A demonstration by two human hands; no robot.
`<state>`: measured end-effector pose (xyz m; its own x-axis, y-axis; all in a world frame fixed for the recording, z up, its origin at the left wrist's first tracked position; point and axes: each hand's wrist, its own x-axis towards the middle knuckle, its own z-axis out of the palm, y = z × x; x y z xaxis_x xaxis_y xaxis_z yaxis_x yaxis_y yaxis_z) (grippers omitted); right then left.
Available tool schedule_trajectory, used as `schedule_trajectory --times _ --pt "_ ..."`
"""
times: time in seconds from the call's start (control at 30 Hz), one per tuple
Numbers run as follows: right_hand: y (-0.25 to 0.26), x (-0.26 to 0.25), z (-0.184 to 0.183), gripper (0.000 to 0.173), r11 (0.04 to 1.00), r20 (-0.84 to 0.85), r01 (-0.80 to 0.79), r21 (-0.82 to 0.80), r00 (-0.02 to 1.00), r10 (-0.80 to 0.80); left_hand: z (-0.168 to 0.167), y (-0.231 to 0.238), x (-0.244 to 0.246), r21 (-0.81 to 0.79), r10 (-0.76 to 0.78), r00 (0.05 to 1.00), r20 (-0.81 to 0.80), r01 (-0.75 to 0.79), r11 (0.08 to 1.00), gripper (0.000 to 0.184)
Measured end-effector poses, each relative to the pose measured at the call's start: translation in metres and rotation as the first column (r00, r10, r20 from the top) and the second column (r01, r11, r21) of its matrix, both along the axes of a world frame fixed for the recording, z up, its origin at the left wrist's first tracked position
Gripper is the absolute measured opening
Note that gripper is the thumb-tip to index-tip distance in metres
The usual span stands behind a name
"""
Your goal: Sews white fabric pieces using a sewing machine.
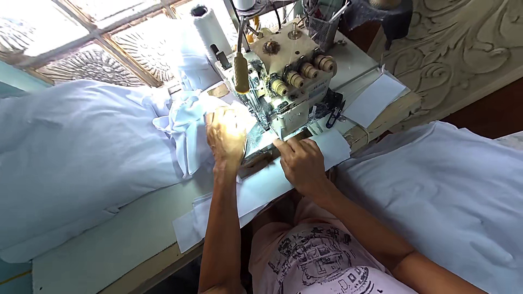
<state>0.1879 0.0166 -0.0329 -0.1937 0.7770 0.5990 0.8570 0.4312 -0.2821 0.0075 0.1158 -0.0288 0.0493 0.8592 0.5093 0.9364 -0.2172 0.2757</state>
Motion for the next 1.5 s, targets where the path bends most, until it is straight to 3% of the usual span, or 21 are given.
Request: schedule_trajectory --times 0.1,0.2,0.33,0.5,0.63,0.9,1.03,1.17,1.23,1.3,1.37,1.4,1.43,1.5 --pt "-0.021 0.018 -0.007 0.020 0.998 -0.025 -0.060 -0.016 0.998 0.059 0.024 -0.011 -0.006 -0.162 0.091 0.994 0.065 -0.079 0.984 0.031" --pt "-0.039 0.043 -0.022 0.022 0.997 -0.056 -0.045 -0.058 0.998 0.042 0.025 -0.029 -0.023 -0.196 0.145 0.985 0.096 -0.124 0.973 0.035" --pt "-0.048 0.084 -0.031 0.020 0.970 -0.131 0.090 -0.226 0.984 -0.122 0.012 -0.078 -0.068 -0.256 0.116 0.986 0.118 -0.083 0.963 0.039" --pt "-0.039 0.126 -0.031 0.015 0.913 -0.260 0.219 -0.343 0.912 -0.316 0.003 -0.153 -0.141 -0.364 0.291 0.954 0.073 -0.246 0.898 0.035" --pt "-0.033 0.131 -0.024 0.013 0.894 -0.331 0.215 -0.392 0.874 -0.356 -0.007 -0.192 -0.169 -0.436 0.376 0.924 0.072 -0.310 0.845 0.029" --pt "-0.021 0.105 -0.028 0.017 0.899 -0.282 0.186 -0.395 0.908 -0.311 -0.030 -0.212 -0.174 -0.416 0.328 0.918 0.223 -0.215 0.884 0.037" --pt "-0.013 0.099 -0.030 0.028 0.884 -0.182 0.215 -0.414 0.932 -0.312 -0.026 -0.213 -0.167 -0.465 0.353 0.902 0.249 -0.208 0.860 0.026" --pt "-0.004 0.099 -0.021 0.020 0.808 -0.215 0.151 -0.569 0.921 -0.324 -0.026 -0.211 -0.164 -0.479 0.336 0.927 0.166 -0.222 0.849 0.024" --pt "-0.003 0.099 -0.022 0.015 0.816 -0.231 0.134 -0.563 0.922 -0.311 -0.025 -0.212 -0.164 -0.487 0.355 0.917 0.179 -0.231 0.842 0.025" --pt "-0.005 0.101 -0.025 0.013 0.848 -0.257 0.125 -0.516 0.921 -0.292 -0.019 -0.216 -0.169 -0.482 0.392 0.862 0.321 -0.208 0.851 0.026" --pt "-0.008 0.106 -0.023 0.014 0.870 -0.316 0.097 -0.483 0.907 -0.277 -0.018 -0.221 -0.180 -0.431 0.398 0.699 0.594 -0.142 0.891 0.013" --pt "-0.009 0.108 -0.019 0.015 0.880 -0.354 0.075 -0.469 0.897 -0.265 -0.015 -0.223 -0.186 -0.387 0.366 0.577 0.730 -0.093 0.918 0.008" --pt "-0.011 0.110 -0.014 0.015 0.885 -0.391 0.048 -0.463 0.885 -0.252 -0.012 -0.225 -0.192 -0.323 0.305 0.480 0.822 -0.048 0.945 0.015" --pt "-0.012 0.110 -0.004 0.015 0.895 -0.458 -0.005 -0.446 0.860 -0.224 -0.001 -0.226 -0.201 -0.167 0.151 0.412 0.899 0.003 0.986 0.021"
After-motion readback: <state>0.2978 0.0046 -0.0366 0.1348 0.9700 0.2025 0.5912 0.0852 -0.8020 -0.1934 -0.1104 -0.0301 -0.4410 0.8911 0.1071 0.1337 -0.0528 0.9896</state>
